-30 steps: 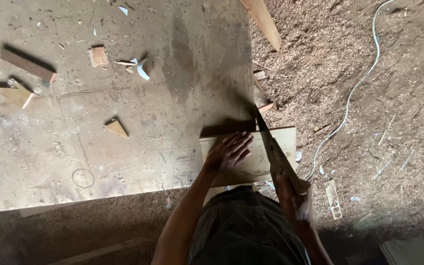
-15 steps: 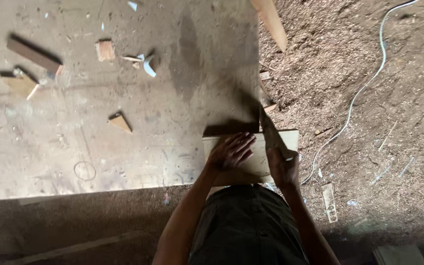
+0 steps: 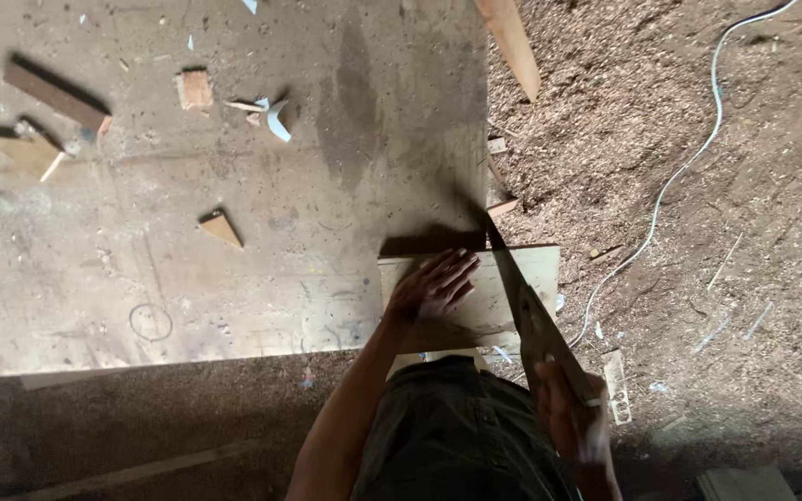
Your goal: The person arranges small wood pieces on a workbench, then uses a hand saw to cut a rectangular wood plank. They reposition the plank and continue sawing along a marked line, producing a separated piece.
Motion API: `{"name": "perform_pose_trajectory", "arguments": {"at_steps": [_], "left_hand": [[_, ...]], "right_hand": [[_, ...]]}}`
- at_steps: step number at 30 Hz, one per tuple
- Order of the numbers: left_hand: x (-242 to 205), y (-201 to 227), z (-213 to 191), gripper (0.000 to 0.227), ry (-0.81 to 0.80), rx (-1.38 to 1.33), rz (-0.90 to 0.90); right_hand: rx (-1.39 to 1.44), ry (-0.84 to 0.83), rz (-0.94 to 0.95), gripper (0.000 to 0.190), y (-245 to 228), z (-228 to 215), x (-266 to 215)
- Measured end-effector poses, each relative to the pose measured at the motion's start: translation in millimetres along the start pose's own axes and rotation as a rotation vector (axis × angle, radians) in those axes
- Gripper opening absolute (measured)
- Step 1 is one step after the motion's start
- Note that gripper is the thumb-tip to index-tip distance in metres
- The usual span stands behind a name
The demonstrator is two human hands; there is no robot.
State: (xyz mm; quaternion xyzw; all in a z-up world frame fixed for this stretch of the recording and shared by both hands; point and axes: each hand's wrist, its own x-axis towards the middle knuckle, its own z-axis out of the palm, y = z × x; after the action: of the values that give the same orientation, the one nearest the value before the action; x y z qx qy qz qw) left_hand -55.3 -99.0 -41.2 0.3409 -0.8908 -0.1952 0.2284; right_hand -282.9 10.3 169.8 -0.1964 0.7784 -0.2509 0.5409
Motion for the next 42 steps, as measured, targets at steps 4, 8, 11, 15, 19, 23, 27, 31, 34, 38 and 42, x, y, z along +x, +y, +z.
{"name": "perform_pose_trajectory", "arguments": {"at_steps": [4,8,11,15,19,23,27,31,34,38,42], "left_hand": [[-0.3,3.7,-2.4,0.089,-0.013,-0.007,0.005],[6.1,-15.7,-5.7,0.094,-0.013,0.032,-0.021],[-7.3,12.6,-11.1,0.098,-0.023,0.019,-0.037],[13.1,-6.2,-16.0,0.102,-0.036,0.037,-0.003],[-1.1,5.0,-13.9,0.107,-0.041,0.028,-0.021],[7.7,-0.6,-5.5,0.112,-0.042,0.026,-0.023],[3.3,8.4,-8.8,0.117,-0.063,0.027,-0.06],[-1.5,19.2,-15.2,0.122,-0.094,0.013,-0.096],[-1.4,20.7,-22.4,0.125,-0.138,-0.003,-0.106],[1.8,21.4,-29.5,0.13,-0.118,0.01,-0.078],[6.5,18.9,-30.1,0.125,-0.148,0.0,-0.132]], "right_hand": [[0.107,0.052,0.201,0.031,12.2,-21.1,-29.5],[0.063,0.01,0.078,0.031,37.5,-23.7,-1.1],[0.01,0.01,-0.011,0.031,60.2,-18.1,3.8],[0.024,-0.007,-0.239,0.032,35.8,31.5,88.3],[0.106,-0.03,-0.297,0.032,20.8,67.0,114.3],[0.048,-0.015,-0.19,0.043,1.7,68.3,118.1],[-0.069,-0.061,-0.325,0.04,-9.1,64.6,115.0],[-0.006,-0.013,-0.395,0.03,-9.0,61.5,120.4],[-0.062,-0.005,-0.336,0.038,-7.1,61.2,123.6],[0.004,0.01,-0.42,0.034,-1.6,63.9,119.1],[0.044,-0.014,-0.556,0.04,16.1,63.5,125.4]]}}
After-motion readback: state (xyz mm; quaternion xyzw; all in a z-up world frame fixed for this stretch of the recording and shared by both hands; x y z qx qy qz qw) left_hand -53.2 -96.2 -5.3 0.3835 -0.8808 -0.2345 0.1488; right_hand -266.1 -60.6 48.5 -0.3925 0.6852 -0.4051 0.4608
